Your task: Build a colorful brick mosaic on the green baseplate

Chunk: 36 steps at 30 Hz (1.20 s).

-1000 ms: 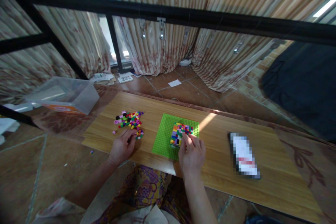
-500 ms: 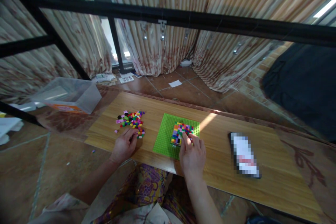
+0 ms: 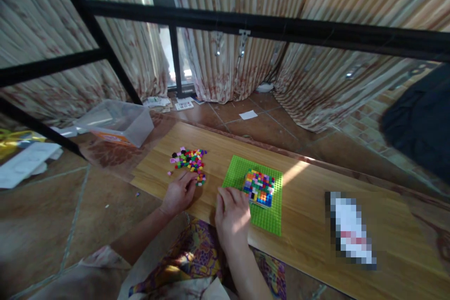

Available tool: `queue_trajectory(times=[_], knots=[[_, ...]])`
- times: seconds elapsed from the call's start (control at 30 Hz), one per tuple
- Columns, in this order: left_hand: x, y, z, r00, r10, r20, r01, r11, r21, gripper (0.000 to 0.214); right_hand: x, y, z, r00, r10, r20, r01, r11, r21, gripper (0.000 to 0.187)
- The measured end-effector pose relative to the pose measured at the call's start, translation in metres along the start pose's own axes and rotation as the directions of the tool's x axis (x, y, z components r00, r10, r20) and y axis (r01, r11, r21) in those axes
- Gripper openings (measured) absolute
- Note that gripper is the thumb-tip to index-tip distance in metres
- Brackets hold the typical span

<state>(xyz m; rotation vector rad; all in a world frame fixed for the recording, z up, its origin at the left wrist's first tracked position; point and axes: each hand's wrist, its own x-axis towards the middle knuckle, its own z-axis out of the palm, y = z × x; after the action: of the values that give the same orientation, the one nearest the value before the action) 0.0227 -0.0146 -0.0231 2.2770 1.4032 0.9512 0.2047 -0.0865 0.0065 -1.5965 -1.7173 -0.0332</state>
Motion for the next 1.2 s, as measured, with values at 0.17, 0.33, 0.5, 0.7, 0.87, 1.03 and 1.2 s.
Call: queue_trajectory(times=[0.17,0.33,0.5,0.7,0.87,1.03,1.2], knots=[[0.000,-0.001,0.001,1.000,0.015,0.006,-0.015,1.000,-0.022,0.016,0.005,-0.015,0.036,0.980,-0.013,0.198,0.004,0.999,0.045,0.024],[0.000,0.001,-0.001,0.999,0.032,0.001,-0.032,0.998,-0.056,0.017,0.017,-0.017,0.048,0.953,-0.020,0.301,0.014,1.000,0.022,0.026],[0.000,0.001,-0.001,0.999,0.036,0.003,-0.036,0.998,-0.056,0.017,0.023,-0.017,0.050,0.942,-0.013,0.336,0.022,0.999,-0.026,0.025],[-0.001,0.000,0.001,1.000,0.026,0.010,-0.025,0.999,-0.045,0.018,0.019,-0.013,0.048,0.945,0.013,0.327,-0.002,0.999,-0.036,0.017],[-0.001,0.000,0.000,1.000,0.019,-0.005,-0.019,0.999,-0.043,0.017,0.019,-0.015,0.048,0.962,0.060,0.266,-0.041,0.996,-0.077,0.014],[-0.001,0.001,-0.001,1.000,0.007,0.001,-0.007,0.999,-0.045,0.017,0.019,-0.018,0.053,0.968,0.064,0.242,-0.035,0.991,-0.126,0.016],[0.000,-0.001,-0.001,1.000,0.020,-0.015,-0.020,0.999,-0.037,0.018,0.012,-0.015,0.050,0.972,0.046,0.232,-0.031,0.997,-0.066,0.022]])
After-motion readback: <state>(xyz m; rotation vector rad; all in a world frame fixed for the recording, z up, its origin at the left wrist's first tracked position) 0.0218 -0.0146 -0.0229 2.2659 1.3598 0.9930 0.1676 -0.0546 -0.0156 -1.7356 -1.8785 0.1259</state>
